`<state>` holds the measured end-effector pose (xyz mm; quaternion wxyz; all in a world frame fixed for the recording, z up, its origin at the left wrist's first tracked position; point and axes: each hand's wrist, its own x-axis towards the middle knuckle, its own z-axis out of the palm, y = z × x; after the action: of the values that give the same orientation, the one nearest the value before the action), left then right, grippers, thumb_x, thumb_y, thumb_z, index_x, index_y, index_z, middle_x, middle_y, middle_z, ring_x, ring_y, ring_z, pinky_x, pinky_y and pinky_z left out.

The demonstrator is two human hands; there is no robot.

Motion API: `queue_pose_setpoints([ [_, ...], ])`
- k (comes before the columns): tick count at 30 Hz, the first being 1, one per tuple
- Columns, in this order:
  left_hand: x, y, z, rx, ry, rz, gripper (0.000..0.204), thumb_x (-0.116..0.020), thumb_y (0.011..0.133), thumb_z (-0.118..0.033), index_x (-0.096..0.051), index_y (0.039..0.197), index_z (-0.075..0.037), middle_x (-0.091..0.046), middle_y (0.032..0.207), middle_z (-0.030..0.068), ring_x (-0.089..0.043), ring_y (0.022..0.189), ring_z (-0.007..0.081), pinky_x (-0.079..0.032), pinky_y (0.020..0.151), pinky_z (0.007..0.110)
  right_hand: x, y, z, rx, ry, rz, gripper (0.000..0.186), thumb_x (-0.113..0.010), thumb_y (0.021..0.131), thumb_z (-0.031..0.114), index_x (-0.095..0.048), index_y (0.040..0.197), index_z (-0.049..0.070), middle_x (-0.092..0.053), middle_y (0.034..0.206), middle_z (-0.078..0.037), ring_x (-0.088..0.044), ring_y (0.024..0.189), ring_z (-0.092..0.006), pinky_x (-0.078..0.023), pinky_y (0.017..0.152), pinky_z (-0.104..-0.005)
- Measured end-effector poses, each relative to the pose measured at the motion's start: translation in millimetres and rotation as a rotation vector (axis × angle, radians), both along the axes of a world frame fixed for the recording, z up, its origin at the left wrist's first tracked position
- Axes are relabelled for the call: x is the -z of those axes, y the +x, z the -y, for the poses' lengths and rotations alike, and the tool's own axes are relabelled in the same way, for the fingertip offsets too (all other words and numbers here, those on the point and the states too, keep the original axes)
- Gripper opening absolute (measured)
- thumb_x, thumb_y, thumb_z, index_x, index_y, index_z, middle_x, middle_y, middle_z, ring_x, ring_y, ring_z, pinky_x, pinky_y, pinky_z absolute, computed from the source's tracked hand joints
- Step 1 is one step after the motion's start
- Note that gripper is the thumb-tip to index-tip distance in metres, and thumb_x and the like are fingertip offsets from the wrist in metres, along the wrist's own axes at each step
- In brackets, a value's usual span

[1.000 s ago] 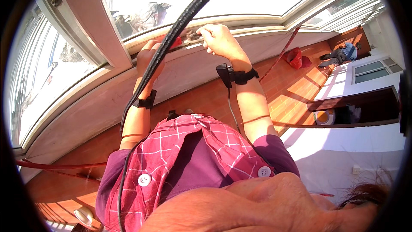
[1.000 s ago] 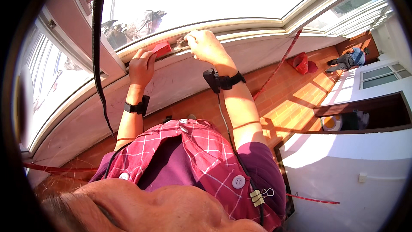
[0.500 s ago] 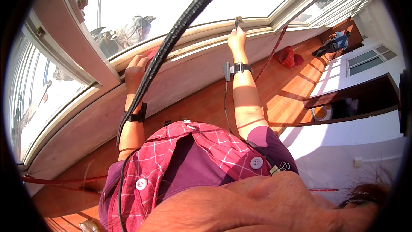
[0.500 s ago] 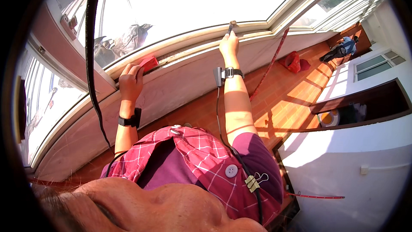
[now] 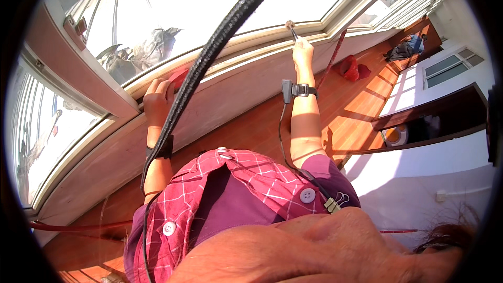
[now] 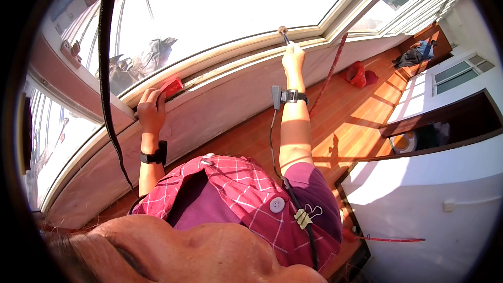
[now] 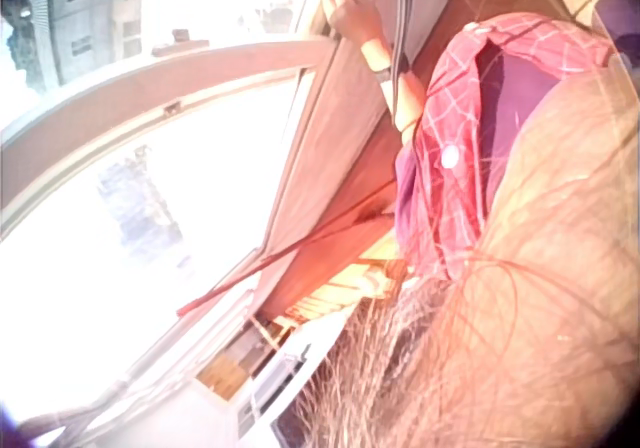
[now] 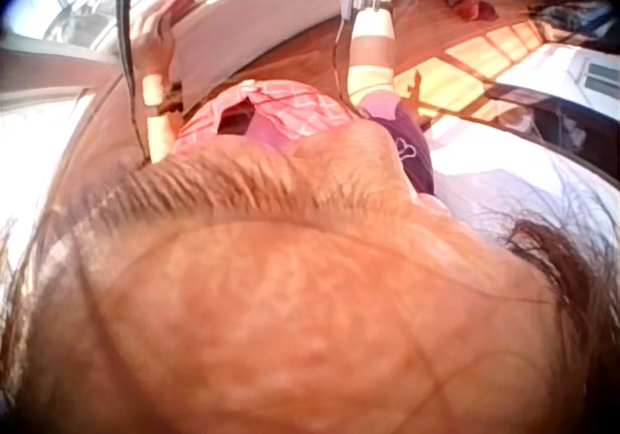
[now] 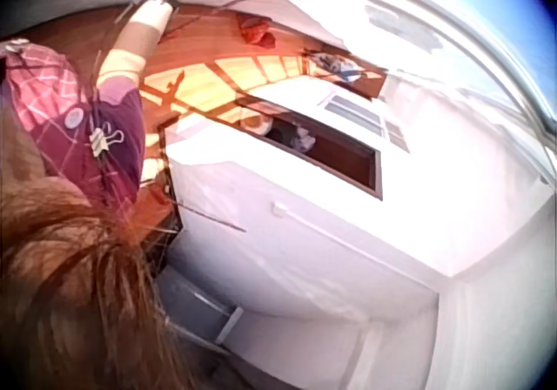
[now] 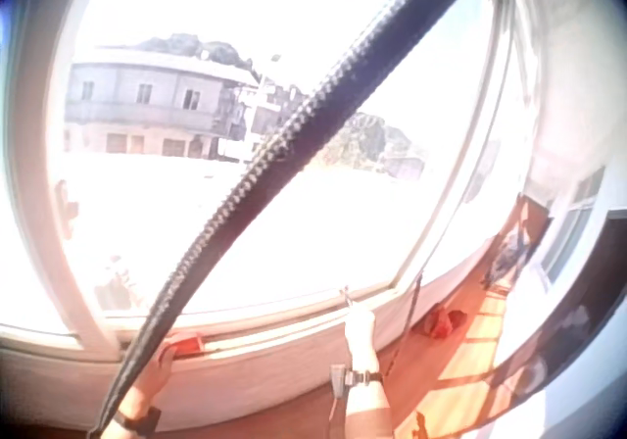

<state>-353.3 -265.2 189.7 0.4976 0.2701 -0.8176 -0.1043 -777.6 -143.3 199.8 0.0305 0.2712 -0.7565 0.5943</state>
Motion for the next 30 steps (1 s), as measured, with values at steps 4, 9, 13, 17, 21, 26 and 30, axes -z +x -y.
queue_pose_setpoints([
  [4,-3,-2,-3,-0.016,0.011,0.006,0.006,-0.065,0.081,-0.004,-0.063,0.084,0.0,-0.061,0.082,0.0132,-0.06,0.071,0.0326,-0.048,0.062,0.036,0,-40,8,0.213,0.098,-0.068,0.027,-0.049,0.092,0.015,-0.065,0.108,0.002,-0.067,0.088,-0.019,-0.065,0.084,-0.0324,-0.049,0.075,-0.0425],
  [9,-4,5,-4,-0.047,-0.037,0.031,0.006,-0.065,0.081,-0.004,-0.063,0.084,0.0,-0.061,0.081,0.0132,-0.06,0.07,0.0326,-0.048,0.061,0.037,5,66,16,0.11,0.362,-0.263,0.029,-0.048,0.092,0.017,-0.059,0.118,0.01,-0.065,0.085,-0.022,-0.062,0.084,-0.0422,-0.049,0.071,-0.0468],
  [13,-5,5,-8,-0.049,-0.018,0.046,0.005,-0.064,0.082,-0.003,-0.062,0.085,0.0,-0.061,0.081,0.014,-0.06,0.069,0.0324,-0.047,0.06,0.037,13,130,-8,-0.455,0.139,-0.274,0.03,-0.052,0.093,0.018,-0.06,0.118,0.005,-0.065,0.099,-0.024,-0.064,0.094,-0.038,-0.05,0.082,-0.0388],
  [17,-7,8,-8,-0.049,-0.015,0.034,0.004,-0.064,0.082,-0.004,-0.062,0.083,-0.001,-0.061,0.081,0.0137,-0.06,0.07,0.0329,-0.048,0.061,0.038,-7,83,-24,-0.355,0.159,0.074,0.028,-0.053,0.092,0.012,-0.061,0.117,0.003,-0.067,0.093,-0.02,-0.066,0.085,-0.0256,-0.049,0.077,-0.0338],
  [21,-10,6,-11,-0.055,-0.018,0.058,0.004,-0.063,0.083,-0.003,-0.062,0.085,0.0,-0.061,0.081,0.0143,-0.06,0.07,0.0328,-0.048,0.061,0.038,5,-53,-36,0.006,0.143,0.005,0.029,-0.053,0.091,0.014,-0.062,0.117,0.004,-0.067,0.09,-0.02,-0.065,0.086,-0.0284,-0.049,0.075,-0.0385],
  [26,-10,9,-10,-0.079,0.008,0.078,0.006,-0.062,0.083,-0.002,-0.062,0.087,0.002,-0.061,0.082,0.0149,-0.06,0.071,0.0334,-0.048,0.062,0.039,-40,-126,-24,0.305,0.327,-0.235,0.027,-0.048,0.092,0.019,-0.063,0.109,0.005,-0.066,0.098,-0.021,-0.062,0.095,-0.0381,-0.048,0.08,-0.0457],
  [30,-13,6,-10,-0.055,0.02,0.08,0.005,-0.06,0.085,-0.002,-0.062,0.087,0.002,-0.06,0.082,0.0156,-0.059,0.071,0.0334,-0.047,0.062,0.039,-21,-135,-12,0.335,0.423,-0.2,0.033,-0.047,0.092,0.02,-0.059,0.121,0.01,-0.065,0.104,-0.019,-0.061,0.098,-0.037,-0.048,0.081,-0.0459],
])
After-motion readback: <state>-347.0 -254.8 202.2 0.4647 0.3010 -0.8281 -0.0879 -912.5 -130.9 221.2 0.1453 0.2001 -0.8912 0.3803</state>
